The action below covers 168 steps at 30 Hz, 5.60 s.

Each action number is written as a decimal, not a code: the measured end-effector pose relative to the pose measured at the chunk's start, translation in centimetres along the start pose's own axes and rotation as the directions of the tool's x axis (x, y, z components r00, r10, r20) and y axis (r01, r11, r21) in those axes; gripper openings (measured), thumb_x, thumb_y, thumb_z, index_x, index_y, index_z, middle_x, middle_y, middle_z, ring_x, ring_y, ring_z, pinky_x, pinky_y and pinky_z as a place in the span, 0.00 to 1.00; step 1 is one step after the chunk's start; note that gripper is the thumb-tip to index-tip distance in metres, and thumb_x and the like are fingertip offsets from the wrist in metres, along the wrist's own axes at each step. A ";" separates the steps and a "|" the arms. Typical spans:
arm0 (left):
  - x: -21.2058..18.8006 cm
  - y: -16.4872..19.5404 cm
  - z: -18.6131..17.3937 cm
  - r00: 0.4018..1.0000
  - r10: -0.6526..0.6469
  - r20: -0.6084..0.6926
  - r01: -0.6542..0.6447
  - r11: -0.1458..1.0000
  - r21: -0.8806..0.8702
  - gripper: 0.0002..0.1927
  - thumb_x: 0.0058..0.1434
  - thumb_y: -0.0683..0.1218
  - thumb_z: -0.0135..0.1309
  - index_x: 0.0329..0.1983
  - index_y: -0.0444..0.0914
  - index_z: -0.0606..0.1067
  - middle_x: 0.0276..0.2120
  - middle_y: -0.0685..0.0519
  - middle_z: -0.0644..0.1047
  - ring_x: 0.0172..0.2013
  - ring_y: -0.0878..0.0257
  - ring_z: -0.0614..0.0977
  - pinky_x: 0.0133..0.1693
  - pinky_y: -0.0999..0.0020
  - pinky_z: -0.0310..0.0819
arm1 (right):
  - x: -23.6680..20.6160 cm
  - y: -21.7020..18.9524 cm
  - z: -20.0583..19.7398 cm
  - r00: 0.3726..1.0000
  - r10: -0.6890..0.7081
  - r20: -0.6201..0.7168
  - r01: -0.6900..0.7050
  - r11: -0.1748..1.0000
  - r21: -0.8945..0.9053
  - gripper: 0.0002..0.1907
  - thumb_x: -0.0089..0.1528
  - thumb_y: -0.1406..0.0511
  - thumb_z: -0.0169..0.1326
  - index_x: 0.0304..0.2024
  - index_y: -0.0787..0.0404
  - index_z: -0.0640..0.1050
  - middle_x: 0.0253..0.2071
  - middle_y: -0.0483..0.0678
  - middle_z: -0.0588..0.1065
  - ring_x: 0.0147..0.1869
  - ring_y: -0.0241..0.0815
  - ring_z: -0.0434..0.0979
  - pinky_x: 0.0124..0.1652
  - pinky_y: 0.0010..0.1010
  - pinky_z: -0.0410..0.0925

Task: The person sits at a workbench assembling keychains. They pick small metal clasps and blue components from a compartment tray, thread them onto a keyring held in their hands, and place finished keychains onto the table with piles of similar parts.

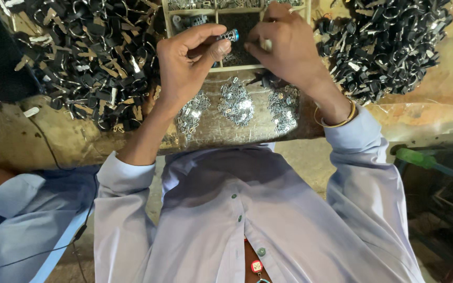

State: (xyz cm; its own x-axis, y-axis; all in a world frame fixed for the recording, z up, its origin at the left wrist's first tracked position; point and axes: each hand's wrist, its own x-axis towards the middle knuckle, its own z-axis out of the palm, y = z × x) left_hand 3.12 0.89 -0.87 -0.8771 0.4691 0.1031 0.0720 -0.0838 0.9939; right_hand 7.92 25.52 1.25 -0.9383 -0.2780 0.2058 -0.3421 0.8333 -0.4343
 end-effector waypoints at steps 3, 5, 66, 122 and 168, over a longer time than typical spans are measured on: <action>0.3 -0.2 -0.1 1.000 -0.017 -0.008 0.017 1.000 -0.016 0.15 0.69 0.40 0.65 0.56 0.32 0.79 0.45 0.46 0.84 0.45 0.65 0.86 0.48 0.72 0.85 | 0.3 0.8 -0.1 1.000 -0.003 -0.006 0.004 0.992 0.124 0.06 0.64 0.69 0.67 0.42 0.61 0.83 0.42 0.49 0.75 0.47 0.48 0.77 0.46 0.39 0.69; 0.5 -0.3 -0.2 1.000 -0.009 -0.009 0.009 1.000 0.012 0.15 0.68 0.40 0.65 0.56 0.32 0.79 0.45 0.45 0.84 0.45 0.64 0.86 0.48 0.72 0.86 | 0.5 1.1 0.2 0.999 -0.019 -0.038 0.025 0.987 0.160 0.05 0.65 0.71 0.67 0.43 0.62 0.83 0.43 0.48 0.75 0.49 0.46 0.77 0.47 0.38 0.69; 1.5 -0.6 -1.0 1.000 0.003 -0.008 -0.002 0.998 0.068 0.11 0.64 0.39 0.69 0.48 0.31 0.82 0.40 0.47 0.85 0.40 0.66 0.88 0.42 0.74 0.86 | 2.3 -1.7 3.2 0.986 0.159 -0.059 -0.068 0.689 0.722 0.06 0.71 0.76 0.60 0.50 0.68 0.81 0.53 0.48 0.72 0.55 0.36 0.75 0.52 0.25 0.71; 1.2 -0.6 -0.2 0.999 0.040 -0.032 -0.038 0.997 0.068 0.13 0.66 0.33 0.65 0.52 0.31 0.79 0.46 0.47 0.84 0.49 0.62 0.87 0.53 0.71 0.85 | 1.9 -1.5 2.4 0.992 0.092 -0.088 -0.030 0.840 0.542 0.05 0.73 0.75 0.61 0.51 0.66 0.79 0.51 0.52 0.74 0.50 0.40 0.75 0.45 0.27 0.69; 1.0 -1.5 0.2 0.998 0.054 -0.044 -0.052 0.997 0.055 0.10 0.65 0.30 0.64 0.47 0.30 0.79 0.46 0.45 0.84 0.50 0.59 0.87 0.52 0.69 0.87 | 1.9 -1.0 2.2 0.995 0.064 -0.071 -0.012 0.817 0.576 0.05 0.74 0.76 0.60 0.51 0.67 0.78 0.50 0.50 0.74 0.48 0.38 0.73 0.45 0.27 0.66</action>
State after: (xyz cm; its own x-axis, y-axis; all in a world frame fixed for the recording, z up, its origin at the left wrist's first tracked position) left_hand 2.26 1.64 -2.21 -0.8921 0.4244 0.1552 0.1436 -0.0593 0.9879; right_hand 6.37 23.12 0.18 -0.9523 -0.1889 0.2395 -0.2980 0.4090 -0.8625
